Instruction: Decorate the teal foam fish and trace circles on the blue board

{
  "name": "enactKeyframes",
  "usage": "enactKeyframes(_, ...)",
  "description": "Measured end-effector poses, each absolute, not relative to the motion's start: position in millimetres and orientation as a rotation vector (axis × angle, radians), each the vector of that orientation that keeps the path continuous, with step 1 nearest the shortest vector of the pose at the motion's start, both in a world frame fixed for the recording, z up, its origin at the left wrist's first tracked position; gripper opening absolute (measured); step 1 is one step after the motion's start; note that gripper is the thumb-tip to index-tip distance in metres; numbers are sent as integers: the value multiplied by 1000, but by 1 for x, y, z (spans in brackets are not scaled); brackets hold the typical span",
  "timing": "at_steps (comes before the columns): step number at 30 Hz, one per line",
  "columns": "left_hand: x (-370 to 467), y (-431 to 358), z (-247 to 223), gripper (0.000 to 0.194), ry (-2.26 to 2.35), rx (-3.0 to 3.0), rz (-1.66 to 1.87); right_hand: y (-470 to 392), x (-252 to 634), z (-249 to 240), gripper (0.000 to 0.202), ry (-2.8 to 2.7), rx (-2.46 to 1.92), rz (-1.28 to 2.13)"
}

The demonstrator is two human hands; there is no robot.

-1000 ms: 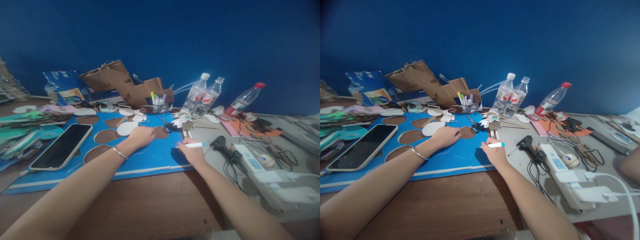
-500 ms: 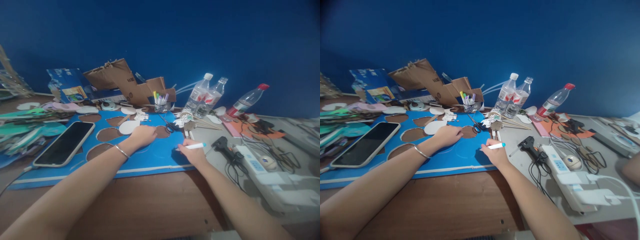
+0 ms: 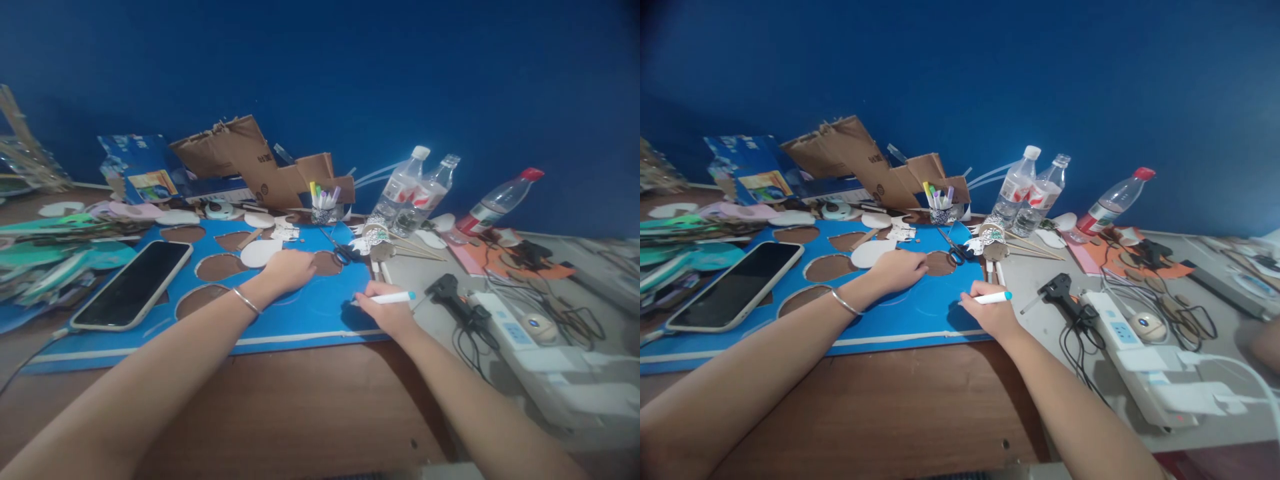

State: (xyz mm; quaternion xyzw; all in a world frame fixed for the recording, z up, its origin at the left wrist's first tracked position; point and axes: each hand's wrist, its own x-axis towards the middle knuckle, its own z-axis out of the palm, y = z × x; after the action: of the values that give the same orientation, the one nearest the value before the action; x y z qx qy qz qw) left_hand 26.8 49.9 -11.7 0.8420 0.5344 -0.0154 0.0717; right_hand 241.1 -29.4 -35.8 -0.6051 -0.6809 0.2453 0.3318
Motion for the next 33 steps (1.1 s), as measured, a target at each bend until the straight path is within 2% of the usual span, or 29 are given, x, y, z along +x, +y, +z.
enactKeyframes(6, 28, 48, -7, 44, 1614, 2502, -75, -29, 242, -39, 31, -1743, -1623, 539)
enactKeyframes(13, 29, 46, -6, 42, 1625, 2518, -71, -32, 242, -39, 32, -1913, -1526, 572)
enactKeyframes(19, 29, 47, -5, 40, 1616, 2490, -86, -32, 240, -38, 31, -1812, -1617, 472)
enactKeyframes(33, 30, 47, -7, 39, 1625, 2514, -62, -33, 241, -39, 31, -1907, -1564, 517)
